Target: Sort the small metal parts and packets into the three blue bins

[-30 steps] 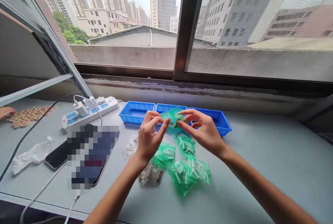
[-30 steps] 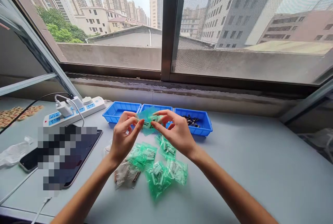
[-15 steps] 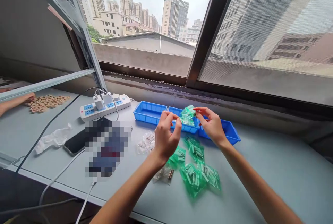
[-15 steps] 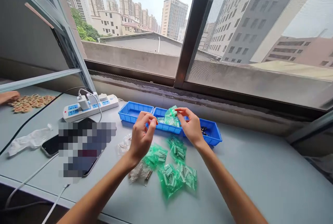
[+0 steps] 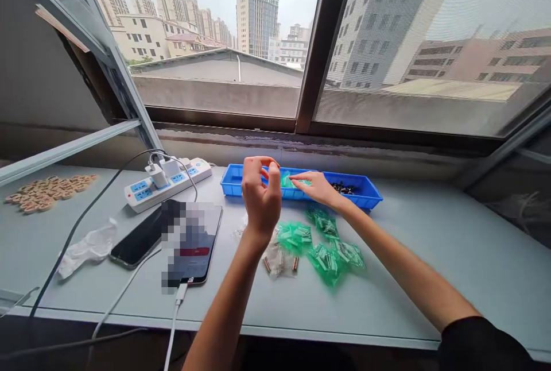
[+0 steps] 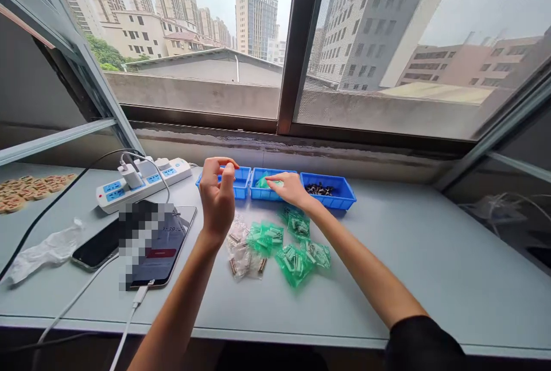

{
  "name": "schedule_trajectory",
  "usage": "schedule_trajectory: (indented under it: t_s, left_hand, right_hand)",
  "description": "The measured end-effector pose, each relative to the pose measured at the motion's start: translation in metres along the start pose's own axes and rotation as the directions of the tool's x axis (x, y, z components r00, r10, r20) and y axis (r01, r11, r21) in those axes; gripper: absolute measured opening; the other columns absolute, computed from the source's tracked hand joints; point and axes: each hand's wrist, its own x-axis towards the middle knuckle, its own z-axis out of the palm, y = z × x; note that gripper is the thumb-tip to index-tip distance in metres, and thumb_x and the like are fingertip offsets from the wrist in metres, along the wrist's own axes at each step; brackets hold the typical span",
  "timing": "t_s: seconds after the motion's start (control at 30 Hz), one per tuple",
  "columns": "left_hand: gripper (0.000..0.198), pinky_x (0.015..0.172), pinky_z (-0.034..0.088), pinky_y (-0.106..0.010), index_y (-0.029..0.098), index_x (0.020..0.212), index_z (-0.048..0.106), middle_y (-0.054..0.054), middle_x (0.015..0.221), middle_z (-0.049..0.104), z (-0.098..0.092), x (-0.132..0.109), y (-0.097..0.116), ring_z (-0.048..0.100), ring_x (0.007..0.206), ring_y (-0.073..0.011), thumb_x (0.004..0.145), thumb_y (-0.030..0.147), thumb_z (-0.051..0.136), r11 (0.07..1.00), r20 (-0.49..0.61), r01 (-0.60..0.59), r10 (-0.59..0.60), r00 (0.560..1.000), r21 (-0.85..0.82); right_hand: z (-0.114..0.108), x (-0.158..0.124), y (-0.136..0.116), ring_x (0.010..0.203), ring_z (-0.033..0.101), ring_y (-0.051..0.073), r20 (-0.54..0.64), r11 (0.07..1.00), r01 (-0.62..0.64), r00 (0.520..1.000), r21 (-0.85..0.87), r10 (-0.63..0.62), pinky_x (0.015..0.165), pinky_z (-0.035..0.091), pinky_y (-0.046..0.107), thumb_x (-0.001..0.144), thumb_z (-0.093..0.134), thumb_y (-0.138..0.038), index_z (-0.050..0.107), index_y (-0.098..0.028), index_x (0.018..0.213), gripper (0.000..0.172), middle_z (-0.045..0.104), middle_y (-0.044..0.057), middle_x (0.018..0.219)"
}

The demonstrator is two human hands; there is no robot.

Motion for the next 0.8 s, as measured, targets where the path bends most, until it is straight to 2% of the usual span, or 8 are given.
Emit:
schedule_trajectory:
  t_s: [0.07, 0.13, 0.27, 0.33, 0.43, 0.5, 0.67, 0.8]
  left_hand:
    - [0.017, 0.067, 0.044, -0.027, 0.02, 0.072, 0.053, -0.002, 0.081, 0.056, 0.0, 0.003, -0.002, 0.052, 0.068, -0.0131, 0.086, 0.026, 0.044, 1.0, 0.012, 0.031, -0.031, 0.999, -0.006]
    - [0.016, 0.066, 0.042, -0.027, 0.02, 0.073, 0.053, -0.001, 0.08, 0.057, 0.001, 0.004, -0.004, 0.051, 0.066, -0.0128, 0.086, 0.026, 0.045, 0.998, 0.041, 0.057, -0.057, 0.998, 0.006]
    - [0.017, 0.061, 0.039, -0.026, 0.02, 0.072, 0.053, 0.0, 0.077, 0.056, 0.007, -0.004, -0.006, 0.05, 0.063, -0.0126, 0.086, 0.024, 0.046, 0.994, 0.173, 0.084, -0.096, 0.98, 0.071]
    - [0.018, 0.06, 0.037, -0.026, 0.02, 0.069, 0.052, 0.001, 0.075, 0.056, 0.01, -0.008, -0.006, 0.05, 0.062, -0.0124, 0.086, 0.023, 0.046, 0.989, 0.251, 0.086, -0.114, 0.961, 0.121]
    - [0.02, 0.058, 0.034, -0.025, 0.02, 0.066, 0.051, 0.001, 0.076, 0.056, 0.015, -0.011, -0.005, 0.049, 0.061, -0.012, 0.085, 0.023, 0.048, 0.98, 0.329, 0.068, -0.128, 0.936, 0.189]
    - [0.021, 0.057, 0.032, -0.025, 0.019, 0.065, 0.051, 0.001, 0.078, 0.057, 0.019, -0.009, -0.003, 0.05, 0.063, -0.0121, 0.086, 0.023, 0.048, 0.975, 0.357, 0.043, -0.121, 0.926, 0.217]
    - [0.022, 0.055, 0.031, -0.024, 0.019, 0.066, 0.051, 0.001, 0.077, 0.057, 0.027, -0.004, -0.002, 0.052, 0.064, -0.0119, 0.087, 0.023, 0.047, 0.965, 0.428, -0.013, -0.104, 0.898, 0.261]
    - [0.021, 0.054, 0.03, -0.023, 0.019, 0.066, 0.052, 0.002, 0.076, 0.058, 0.021, -0.014, -0.008, 0.051, 0.062, -0.0117, 0.086, 0.022, 0.049, 0.949, 0.474, -0.01, -0.147, 0.868, 0.314]
  right_hand:
    - [-0.008, -0.005, -0.005, 0.104, 0.067, 0.025, 0.0, 1.0, -0.001, 1.0, -0.03, 0.001, 0.094, 0.048, 0.039, 0.083, 0.061, -0.026, 0.077, -0.021, 0.088, 0.018, 0.076, 0.008, 0.102]
    - [-0.017, -0.014, -0.009, 0.103, 0.067, 0.024, 0.013, 0.999, -0.007, 1.0, -0.051, 0.008, 0.093, 0.049, 0.036, 0.084, 0.06, -0.029, 0.077, -0.021, 0.091, 0.02, 0.075, 0.007, 0.104]
    - [-0.033, -0.043, -0.009, 0.078, 0.071, 0.021, 0.094, 0.989, -0.08, 0.991, -0.125, 0.092, 0.069, 0.054, 0.031, 0.079, 0.065, -0.031, 0.077, -0.023, 0.086, 0.016, 0.077, 0.003, 0.087]
    - [-0.038, -0.057, -0.004, 0.069, 0.07, 0.02, 0.154, 0.978, -0.121, 0.977, -0.171, 0.148, 0.059, 0.052, 0.028, 0.071, 0.073, -0.033, 0.077, -0.025, 0.084, 0.015, 0.077, 0.0, 0.08]
    - [-0.042, -0.07, 0.005, 0.07, 0.071, 0.022, 0.197, 0.955, -0.169, 0.956, -0.244, 0.219, 0.053, 0.051, 0.028, 0.054, 0.084, -0.031, 0.076, -0.027, 0.086, 0.033, 0.077, 0.001, 0.084]
    - [-0.042, -0.074, 0.011, 0.072, 0.071, 0.025, 0.184, 0.935, -0.2, 0.948, -0.292, 0.261, 0.052, 0.049, 0.029, 0.048, 0.086, -0.03, 0.075, -0.027, 0.085, 0.039, 0.076, 0.002, 0.086]
    - [-0.039, -0.08, 0.017, 0.075, 0.07, 0.028, 0.119, 0.906, -0.245, 0.946, -0.346, 0.301, 0.048, 0.044, 0.029, 0.055, 0.082, -0.031, 0.071, -0.026, 0.079, 0.027, 0.075, 0.003, 0.079]
    - [-0.039, -0.083, 0.01, 0.075, 0.069, 0.026, 0.102, 0.916, -0.232, 0.955, -0.327, 0.278, 0.051, 0.044, 0.028, 0.059, 0.079, -0.03, 0.068, -0.026, 0.078, 0.022, 0.075, 0.0, 0.082]
